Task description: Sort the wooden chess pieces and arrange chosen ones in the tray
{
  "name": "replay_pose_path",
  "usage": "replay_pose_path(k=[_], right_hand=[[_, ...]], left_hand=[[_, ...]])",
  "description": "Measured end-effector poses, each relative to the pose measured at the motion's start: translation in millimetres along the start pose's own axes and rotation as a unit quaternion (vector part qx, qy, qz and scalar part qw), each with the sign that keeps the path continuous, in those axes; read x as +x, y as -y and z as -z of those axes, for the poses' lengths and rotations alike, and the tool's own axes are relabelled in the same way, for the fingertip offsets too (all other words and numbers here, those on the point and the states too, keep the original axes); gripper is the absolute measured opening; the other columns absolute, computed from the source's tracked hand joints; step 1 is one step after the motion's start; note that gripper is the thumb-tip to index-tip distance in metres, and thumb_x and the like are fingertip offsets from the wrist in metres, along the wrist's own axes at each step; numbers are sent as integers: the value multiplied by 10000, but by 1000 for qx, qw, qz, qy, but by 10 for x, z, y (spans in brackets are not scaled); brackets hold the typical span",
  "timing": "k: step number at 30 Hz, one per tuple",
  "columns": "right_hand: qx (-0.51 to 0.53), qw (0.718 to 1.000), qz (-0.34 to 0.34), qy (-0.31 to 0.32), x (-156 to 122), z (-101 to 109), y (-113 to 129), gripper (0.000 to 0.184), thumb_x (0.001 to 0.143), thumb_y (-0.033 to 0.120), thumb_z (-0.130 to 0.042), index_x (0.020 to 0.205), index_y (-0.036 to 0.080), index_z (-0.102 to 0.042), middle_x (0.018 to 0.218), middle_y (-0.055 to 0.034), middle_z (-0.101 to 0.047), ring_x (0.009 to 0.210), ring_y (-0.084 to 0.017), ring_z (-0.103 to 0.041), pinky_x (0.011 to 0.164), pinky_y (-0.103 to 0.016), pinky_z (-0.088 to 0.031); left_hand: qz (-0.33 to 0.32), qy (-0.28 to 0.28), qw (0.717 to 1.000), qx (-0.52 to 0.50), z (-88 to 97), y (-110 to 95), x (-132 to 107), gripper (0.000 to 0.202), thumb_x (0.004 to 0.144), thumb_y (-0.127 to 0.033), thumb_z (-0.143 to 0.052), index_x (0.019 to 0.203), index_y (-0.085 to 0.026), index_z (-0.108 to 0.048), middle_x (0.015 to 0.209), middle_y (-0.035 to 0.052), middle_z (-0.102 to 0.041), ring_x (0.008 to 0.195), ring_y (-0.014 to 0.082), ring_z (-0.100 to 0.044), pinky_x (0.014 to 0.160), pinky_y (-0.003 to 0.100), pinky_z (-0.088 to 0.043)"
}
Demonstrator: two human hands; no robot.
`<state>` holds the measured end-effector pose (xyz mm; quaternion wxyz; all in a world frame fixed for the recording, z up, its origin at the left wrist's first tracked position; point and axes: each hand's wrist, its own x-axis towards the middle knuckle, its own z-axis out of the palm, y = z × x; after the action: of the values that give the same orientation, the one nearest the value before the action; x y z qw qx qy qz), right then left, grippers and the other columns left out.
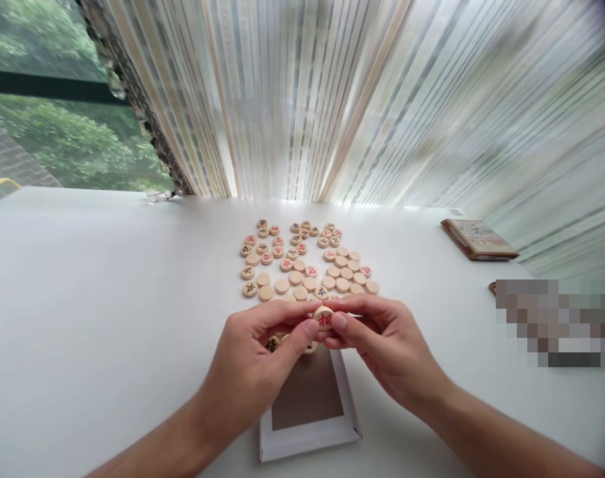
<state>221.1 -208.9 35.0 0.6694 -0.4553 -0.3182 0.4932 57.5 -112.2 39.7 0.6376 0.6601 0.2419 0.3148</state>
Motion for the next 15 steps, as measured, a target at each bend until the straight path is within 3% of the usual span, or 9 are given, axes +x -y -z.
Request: replay_pose_path(k=[5, 10, 15], right_hand=[[23, 999, -12, 23, 11, 15, -9, 163, 880, 210, -856, 1039, 248, -857, 953, -33, -856, 816, -137, -825, 790, -168, -671], [47, 998, 9, 35, 26, 24, -44, 229, 851, 126, -866, 1049, 240, -852, 1001, -30, -857, 882, -145, -825, 860, -199, -670], [54, 998, 5, 35, 43, 14, -37, 218, 828, 102, -874, 1013, 217, -857, 911, -28, -858, 775, -131, -821, 761, -169, -675]], left_hand=[[24, -5, 999, -46, -18, 15, 0, 246, 909, -266, -793, 1149, -258, -843, 1033, 40, -851, 915, 214, -819, 807, 259, -691], [53, -8, 995, -88, -26, -49, 27, 208, 903, -226, -805, 1106, -227, -851, 967, 34, -858, 857, 160, -815, 760, 167, -666], [56, -3, 993, -106, -16, -61, 11, 173, 904, -222, -812, 1072, -221, -855, 886, 20, -856, 746, 128, -803, 713, 150, -661]])
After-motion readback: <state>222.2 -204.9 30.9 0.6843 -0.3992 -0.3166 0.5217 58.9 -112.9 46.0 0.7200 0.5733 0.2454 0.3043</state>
